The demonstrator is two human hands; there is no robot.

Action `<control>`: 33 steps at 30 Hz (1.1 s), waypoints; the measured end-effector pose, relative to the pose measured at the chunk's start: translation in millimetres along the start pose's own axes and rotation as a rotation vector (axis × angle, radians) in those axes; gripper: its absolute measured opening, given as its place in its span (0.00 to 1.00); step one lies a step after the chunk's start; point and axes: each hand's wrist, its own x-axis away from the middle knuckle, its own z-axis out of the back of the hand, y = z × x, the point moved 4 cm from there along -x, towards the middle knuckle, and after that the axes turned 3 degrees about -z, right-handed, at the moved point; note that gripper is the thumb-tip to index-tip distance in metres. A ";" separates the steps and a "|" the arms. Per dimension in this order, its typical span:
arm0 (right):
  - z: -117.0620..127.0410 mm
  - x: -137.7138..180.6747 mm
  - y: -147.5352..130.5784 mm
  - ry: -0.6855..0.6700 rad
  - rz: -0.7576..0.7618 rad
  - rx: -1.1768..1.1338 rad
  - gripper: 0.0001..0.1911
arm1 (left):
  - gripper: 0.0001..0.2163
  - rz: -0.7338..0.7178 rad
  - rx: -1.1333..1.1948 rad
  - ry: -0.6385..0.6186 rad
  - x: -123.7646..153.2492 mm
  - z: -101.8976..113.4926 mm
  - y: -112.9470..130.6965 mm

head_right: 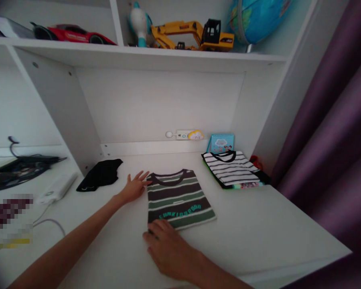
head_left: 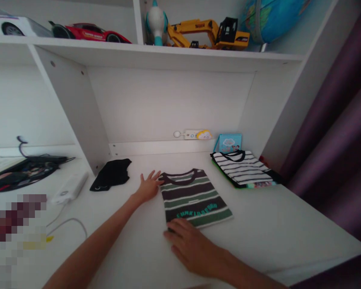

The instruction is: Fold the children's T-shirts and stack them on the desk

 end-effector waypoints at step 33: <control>27.8 4.4 229.6 -0.009 -0.961 0.059 0.20 | 0.17 0.202 0.555 0.061 -5.8 -11.3 19.0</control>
